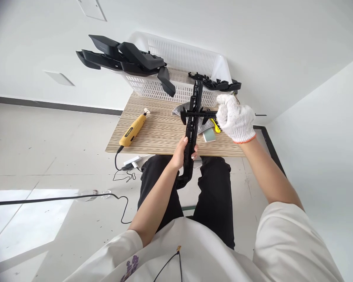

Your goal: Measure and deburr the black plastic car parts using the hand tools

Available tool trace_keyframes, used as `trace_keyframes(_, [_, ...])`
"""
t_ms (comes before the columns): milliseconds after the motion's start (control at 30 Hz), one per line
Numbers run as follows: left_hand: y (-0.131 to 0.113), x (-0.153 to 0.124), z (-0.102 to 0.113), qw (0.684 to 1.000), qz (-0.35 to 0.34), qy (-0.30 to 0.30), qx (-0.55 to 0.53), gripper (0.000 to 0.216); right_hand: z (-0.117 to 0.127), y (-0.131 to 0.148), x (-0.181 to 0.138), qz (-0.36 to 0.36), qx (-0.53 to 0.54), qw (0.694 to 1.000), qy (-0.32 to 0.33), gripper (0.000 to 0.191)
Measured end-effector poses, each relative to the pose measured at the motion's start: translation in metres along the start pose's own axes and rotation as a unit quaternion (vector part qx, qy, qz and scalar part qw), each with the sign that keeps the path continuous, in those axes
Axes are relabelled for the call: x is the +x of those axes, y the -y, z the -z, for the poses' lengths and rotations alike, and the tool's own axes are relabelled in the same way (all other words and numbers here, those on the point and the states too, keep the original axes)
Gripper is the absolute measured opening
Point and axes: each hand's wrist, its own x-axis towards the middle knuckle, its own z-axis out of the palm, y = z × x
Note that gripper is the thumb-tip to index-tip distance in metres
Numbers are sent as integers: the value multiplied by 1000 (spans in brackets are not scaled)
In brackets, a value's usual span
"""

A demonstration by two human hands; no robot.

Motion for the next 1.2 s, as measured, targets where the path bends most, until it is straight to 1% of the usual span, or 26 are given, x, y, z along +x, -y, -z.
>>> trace_keyframes(67, [0,0,0,1000,1,0,0,48,-4,3,-9,7,3,1000,-5,47])
trace_keyframes(200, [-2,-1,-1,1000,-1,1,3,47,-10,9,-16,-38,1,998,57,44])
trace_keyframes(300, [-3,-2,-1,1000,2,2,4,46,-13,11,-16,-50,-1,996,74,43])
trace_keyframes(433, [-3,-1,-1,1000,2,2,5,46,-17,9,-15,-41,1,996,77,43])
trace_keyframes(700, [-1,0,1,1000,1,6,3,45,-25,4,-20,-25,-7,993,116,44])
trace_keyframes(867, [-1,-1,1,1000,-1,6,1,44,-27,7,-24,-37,9,992,124,46])
trace_keyframes(1033, [0,-1,0,1000,1,0,8,47,-31,7,-29,-62,21,991,113,47])
trace_keyframes(1200, [0,-1,0,1000,-2,-1,13,47,-33,10,-34,-62,28,991,120,49])
